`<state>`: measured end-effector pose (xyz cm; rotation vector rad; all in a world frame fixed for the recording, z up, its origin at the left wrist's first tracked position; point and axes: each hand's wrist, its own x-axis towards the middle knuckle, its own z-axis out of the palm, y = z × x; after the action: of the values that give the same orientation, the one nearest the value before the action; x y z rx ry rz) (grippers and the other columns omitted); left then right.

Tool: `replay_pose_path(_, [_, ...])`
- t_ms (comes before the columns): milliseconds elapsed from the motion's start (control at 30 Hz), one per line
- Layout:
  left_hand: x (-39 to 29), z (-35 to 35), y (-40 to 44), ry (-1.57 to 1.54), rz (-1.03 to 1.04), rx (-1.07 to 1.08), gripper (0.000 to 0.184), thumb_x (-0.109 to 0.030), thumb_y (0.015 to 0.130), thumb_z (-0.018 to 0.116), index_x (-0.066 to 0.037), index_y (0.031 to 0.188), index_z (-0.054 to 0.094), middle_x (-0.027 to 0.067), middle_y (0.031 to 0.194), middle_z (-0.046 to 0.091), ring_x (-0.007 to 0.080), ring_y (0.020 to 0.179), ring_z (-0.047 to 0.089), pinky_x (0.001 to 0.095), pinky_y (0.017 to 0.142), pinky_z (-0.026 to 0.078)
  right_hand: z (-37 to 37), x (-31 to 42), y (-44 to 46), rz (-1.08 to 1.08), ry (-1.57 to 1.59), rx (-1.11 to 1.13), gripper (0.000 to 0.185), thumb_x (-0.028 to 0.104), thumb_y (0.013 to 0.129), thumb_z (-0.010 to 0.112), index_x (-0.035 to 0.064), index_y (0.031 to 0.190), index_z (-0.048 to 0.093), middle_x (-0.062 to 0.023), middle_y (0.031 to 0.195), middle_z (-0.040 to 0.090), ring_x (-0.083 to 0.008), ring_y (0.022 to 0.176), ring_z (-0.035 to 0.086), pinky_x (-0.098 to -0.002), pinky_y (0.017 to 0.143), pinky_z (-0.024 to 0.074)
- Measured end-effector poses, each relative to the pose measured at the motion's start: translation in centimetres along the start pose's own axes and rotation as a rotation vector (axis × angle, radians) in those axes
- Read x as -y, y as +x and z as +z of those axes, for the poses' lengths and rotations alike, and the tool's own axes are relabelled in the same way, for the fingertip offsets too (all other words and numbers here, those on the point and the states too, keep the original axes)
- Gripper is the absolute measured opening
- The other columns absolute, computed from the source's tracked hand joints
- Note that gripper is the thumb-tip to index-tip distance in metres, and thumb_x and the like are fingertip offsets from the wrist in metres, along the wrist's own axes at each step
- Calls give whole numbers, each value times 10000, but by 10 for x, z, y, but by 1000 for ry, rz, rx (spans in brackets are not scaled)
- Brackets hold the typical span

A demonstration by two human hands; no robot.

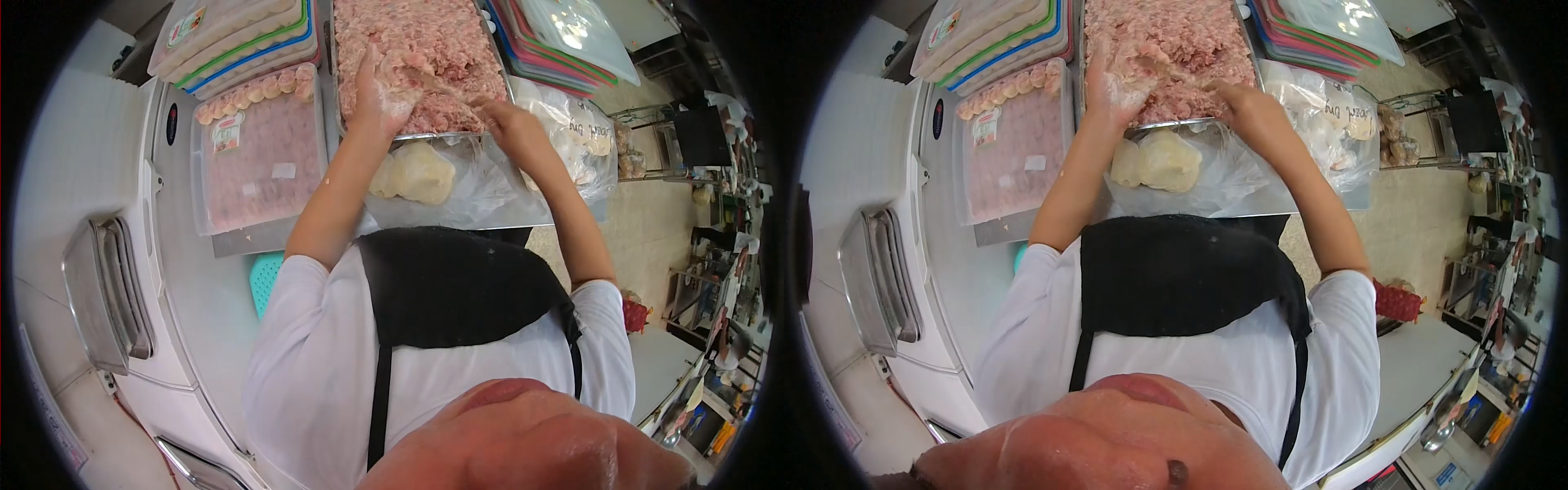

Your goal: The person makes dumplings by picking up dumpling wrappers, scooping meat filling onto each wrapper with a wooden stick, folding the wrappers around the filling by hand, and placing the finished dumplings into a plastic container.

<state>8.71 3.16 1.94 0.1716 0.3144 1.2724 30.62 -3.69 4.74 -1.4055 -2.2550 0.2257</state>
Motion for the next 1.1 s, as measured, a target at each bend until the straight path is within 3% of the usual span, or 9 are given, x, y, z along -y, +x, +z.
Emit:
replay_pose_path(67, [-3,-33,20,-158,-62,309,556,-471,904,455,40,1115,503,180,933,579,321,859,545,475,834,448,-7,-2,5,9,-115,103,263,173,839,553,143,1089,625,-148,885,644,-348,819,616,-440,696,490])
replay_pose_path(200, [-6,21,-8,173,70,-110,566,-463,902,460,21,1194,491,150,968,569,322,931,535,494,874,435,-32,26,13,-4,-189,54,297,141,823,566,158,1115,612,-138,942,624,-343,800,616,-426,678,497])
replay_pose_path(400, [-11,10,3,-10,177,-75,532,-440,827,602,-48,1172,501,143,1090,563,281,947,556,442,891,439,-28,13,31,-54,-60,144,270,52,838,527,58,1095,609,-170,1046,620,-328,931,608,-384,784,479])
replay_pose_path(500, [-22,17,-15,486,118,105,577,-309,795,656,-72,1279,450,142,1146,556,250,1054,532,371,924,421,-30,-8,30,43,187,3,244,46,857,507,-3,1076,603,-196,999,633,-288,921,622,-350,794,470])
replay_pose_path(533, [-39,6,-11,1034,176,114,674,-187,746,702,-98,1338,392,124,1201,540,198,1068,526,325,902,430,-42,2,31,84,248,124,258,57,879,495,-39,1103,579,-195,1013,642,-257,939,615,-318,832,454])
replay_pose_path(633, [-45,22,-22,1505,481,340,626,-171,715,730,-96,1284,480,102,1229,537,163,1073,509,309,906,424,-52,7,30,188,240,389,260,64,898,477,-28,1121,575,-178,1043,640,-260,935,604,-312,865,442])
replay_pose_path(833, [-55,34,-20,1526,11,482,389,-232,712,748,-42,1039,655,62,1077,634,151,956,584,296,876,448,-20,-4,22,-130,391,260,330,115,860,552,44,1182,568,-195,1083,612,-292,856,629,-324,784,477])
replay_pose_path(1033, [-38,-29,23,1724,282,387,402,-233,708,754,-17,1030,649,79,1033,656,166,894,613,283,802,487,-20,-16,30,83,-114,213,304,66,834,561,82,1134,606,-150,1032,620,-331,911,606,-382,785,480])
replay_pose_path(1100, [-40,-17,16,1630,32,239,459,-273,706,754,3,1053,634,110,1062,645,188,880,618,299,806,488,-16,4,25,57,-120,67,331,99,809,570,124,1138,596,-135,959,615,-354,874,594,-426,728,484])
